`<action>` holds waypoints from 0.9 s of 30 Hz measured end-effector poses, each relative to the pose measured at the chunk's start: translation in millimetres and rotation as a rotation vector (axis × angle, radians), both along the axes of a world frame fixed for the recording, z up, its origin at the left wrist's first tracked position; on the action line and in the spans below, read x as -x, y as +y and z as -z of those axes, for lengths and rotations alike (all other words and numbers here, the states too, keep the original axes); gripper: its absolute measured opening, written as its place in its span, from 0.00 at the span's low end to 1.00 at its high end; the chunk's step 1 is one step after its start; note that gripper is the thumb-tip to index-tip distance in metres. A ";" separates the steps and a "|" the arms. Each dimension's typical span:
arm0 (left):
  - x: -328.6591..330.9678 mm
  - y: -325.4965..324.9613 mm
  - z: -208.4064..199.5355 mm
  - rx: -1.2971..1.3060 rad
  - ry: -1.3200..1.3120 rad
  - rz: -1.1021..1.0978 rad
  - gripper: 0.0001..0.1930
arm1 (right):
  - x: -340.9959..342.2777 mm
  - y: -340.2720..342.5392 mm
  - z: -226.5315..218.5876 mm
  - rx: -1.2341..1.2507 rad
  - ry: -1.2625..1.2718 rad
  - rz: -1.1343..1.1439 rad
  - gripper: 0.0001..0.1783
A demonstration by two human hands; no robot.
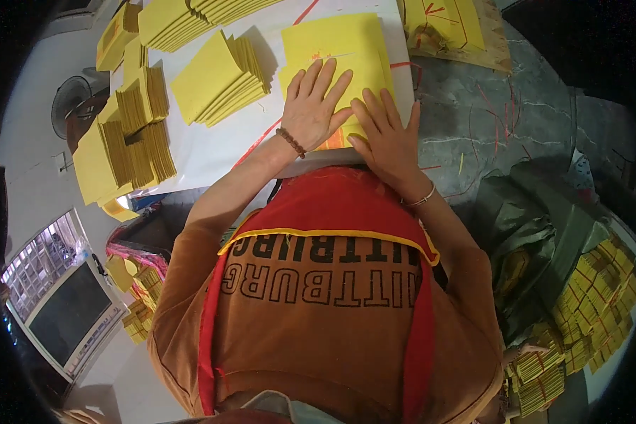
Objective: Folding and stacking joss paper sheets on a table.
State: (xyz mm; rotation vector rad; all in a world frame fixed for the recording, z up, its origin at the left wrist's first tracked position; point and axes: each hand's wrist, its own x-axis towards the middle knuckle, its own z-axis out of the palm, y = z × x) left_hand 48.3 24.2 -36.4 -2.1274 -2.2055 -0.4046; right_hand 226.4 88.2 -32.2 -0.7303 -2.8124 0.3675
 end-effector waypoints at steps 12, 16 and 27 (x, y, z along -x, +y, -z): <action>18.5 -6.0 15.8 -0.204 -0.473 0.100 0.22 | -8.4 6.1 5.7 0.007 -0.040 -0.138 0.31; 20.3 -14.6 1.1 -0.251 -0.371 0.176 0.22 | -8.6 8.1 5.1 0.017 -0.044 -0.134 0.31; -2.4 -17.5 -18.7 -0.012 0.213 0.142 0.26 | -3.9 32.5 0.5 0.853 0.552 0.155 0.18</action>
